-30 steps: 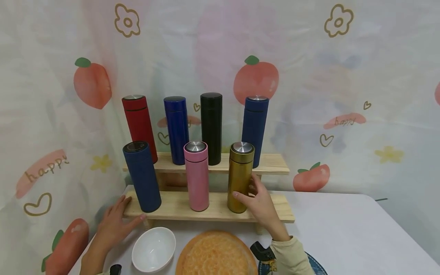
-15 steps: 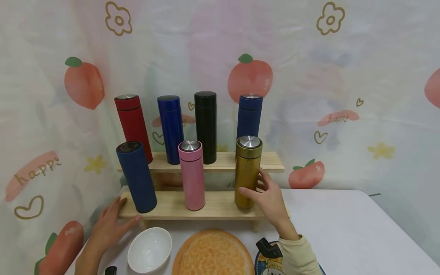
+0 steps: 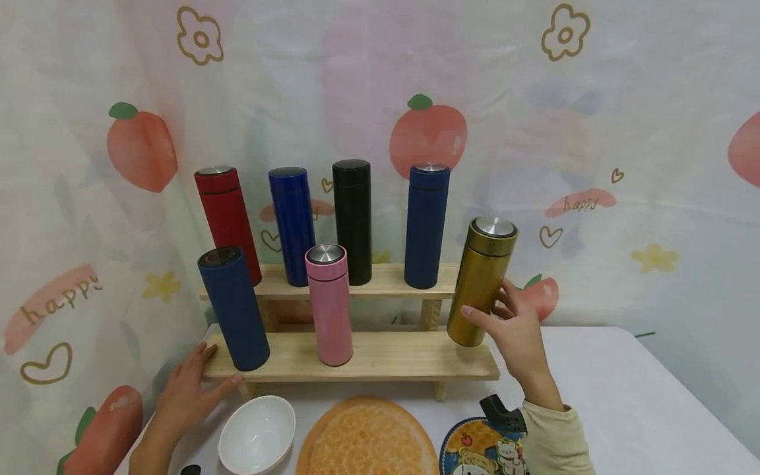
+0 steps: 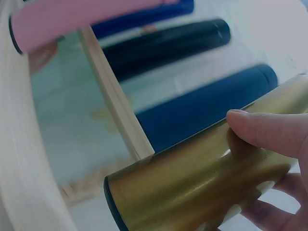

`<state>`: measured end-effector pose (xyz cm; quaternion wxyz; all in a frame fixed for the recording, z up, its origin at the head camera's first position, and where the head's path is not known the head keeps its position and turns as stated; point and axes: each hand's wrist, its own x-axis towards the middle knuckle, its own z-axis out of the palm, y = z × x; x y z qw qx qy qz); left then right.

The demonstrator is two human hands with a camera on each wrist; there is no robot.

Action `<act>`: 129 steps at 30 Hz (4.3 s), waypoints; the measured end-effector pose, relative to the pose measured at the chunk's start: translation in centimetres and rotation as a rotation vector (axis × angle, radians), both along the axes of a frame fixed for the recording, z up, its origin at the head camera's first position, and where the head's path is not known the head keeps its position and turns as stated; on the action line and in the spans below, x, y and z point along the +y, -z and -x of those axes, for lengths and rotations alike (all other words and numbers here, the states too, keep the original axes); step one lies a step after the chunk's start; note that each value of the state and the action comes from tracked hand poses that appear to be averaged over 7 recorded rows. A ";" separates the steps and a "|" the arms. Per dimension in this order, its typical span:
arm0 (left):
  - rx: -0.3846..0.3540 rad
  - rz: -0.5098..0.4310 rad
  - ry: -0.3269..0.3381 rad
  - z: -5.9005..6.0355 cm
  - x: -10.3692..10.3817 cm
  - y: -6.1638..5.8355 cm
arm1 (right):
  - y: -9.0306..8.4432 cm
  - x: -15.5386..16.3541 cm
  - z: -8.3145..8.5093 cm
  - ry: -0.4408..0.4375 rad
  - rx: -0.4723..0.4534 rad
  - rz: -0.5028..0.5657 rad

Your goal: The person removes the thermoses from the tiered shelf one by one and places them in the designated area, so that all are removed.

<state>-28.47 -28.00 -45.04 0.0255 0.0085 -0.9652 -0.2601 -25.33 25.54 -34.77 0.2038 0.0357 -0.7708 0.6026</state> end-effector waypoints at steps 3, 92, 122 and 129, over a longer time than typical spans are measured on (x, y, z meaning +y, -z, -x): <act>-0.002 0.001 0.001 -0.1 0.1 0.2 | 0.1 1.6 -0.1 0.043 -0.012 0.004; 0.028 -0.108 0.019 -0.2 -0.1 0.5 | 4.0 7.6 4.5 0.261 0.031 0.037; 0.095 -0.110 0.018 -0.3 0.2 0.6 | -0.6 -13.2 2.2 -0.262 0.417 0.206; 0.080 -0.108 -0.006 -0.1 0.2 0.9 | 0.7 -16.1 2.9 -0.332 0.270 0.161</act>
